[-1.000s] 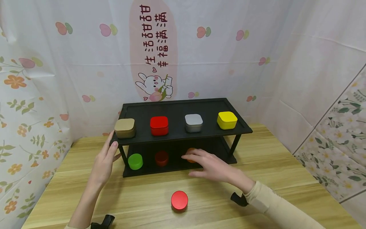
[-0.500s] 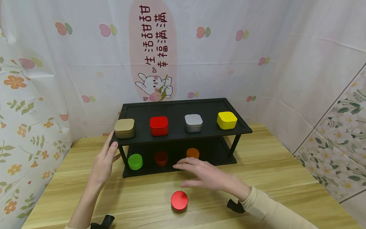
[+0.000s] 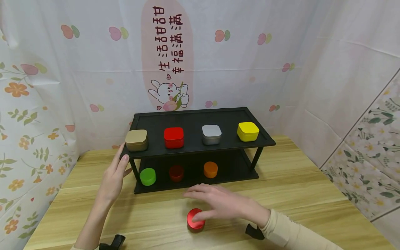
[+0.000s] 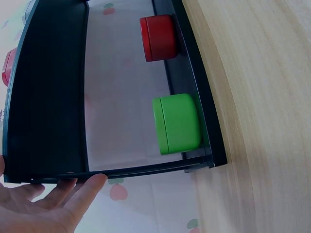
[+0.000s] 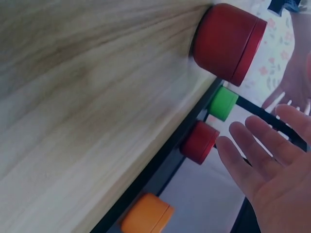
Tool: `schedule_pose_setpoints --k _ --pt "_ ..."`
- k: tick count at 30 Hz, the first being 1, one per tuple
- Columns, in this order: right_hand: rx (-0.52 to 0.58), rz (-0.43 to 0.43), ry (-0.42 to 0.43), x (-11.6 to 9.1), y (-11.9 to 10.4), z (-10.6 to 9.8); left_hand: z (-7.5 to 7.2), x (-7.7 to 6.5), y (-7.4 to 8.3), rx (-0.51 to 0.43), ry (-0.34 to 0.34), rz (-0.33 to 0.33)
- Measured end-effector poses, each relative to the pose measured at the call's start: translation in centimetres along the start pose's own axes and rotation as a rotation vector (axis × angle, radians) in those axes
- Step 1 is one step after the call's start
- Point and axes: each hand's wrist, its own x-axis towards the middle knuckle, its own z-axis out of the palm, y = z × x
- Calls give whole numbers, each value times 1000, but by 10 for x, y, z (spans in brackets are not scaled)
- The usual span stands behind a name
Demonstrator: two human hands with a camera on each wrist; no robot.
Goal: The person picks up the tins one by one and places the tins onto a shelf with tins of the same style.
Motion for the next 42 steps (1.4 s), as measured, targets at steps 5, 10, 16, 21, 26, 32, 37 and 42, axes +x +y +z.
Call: schedule_pose_setpoints --k 5,10,16,21,26,32,37,42 --pt "0 -31 -40 1 -1 5 0 0 0 -3 2 -2" --pt "5 -50 -65 1 -3 9 0 0 0 -5 0 -3" --pt "3 -80 -84 0 -4 12 0 0 0 -12 0 3" --pt "-13 -94 -98 -1 -4 13 0 0 0 -17 -3 -2" --pt "-19 -101 -104 0 -3 14 0 0 0 -7 3 -11" --pt "-19 -113 -114 0 -2 15 1 0 0 -9 1 -5" --pt "-27 -123 -114 0 -2 16 1 0 -1 -14 7 5" --pt "-28 -118 -110 0 -2 17 1 0 -1 -11 7 6"
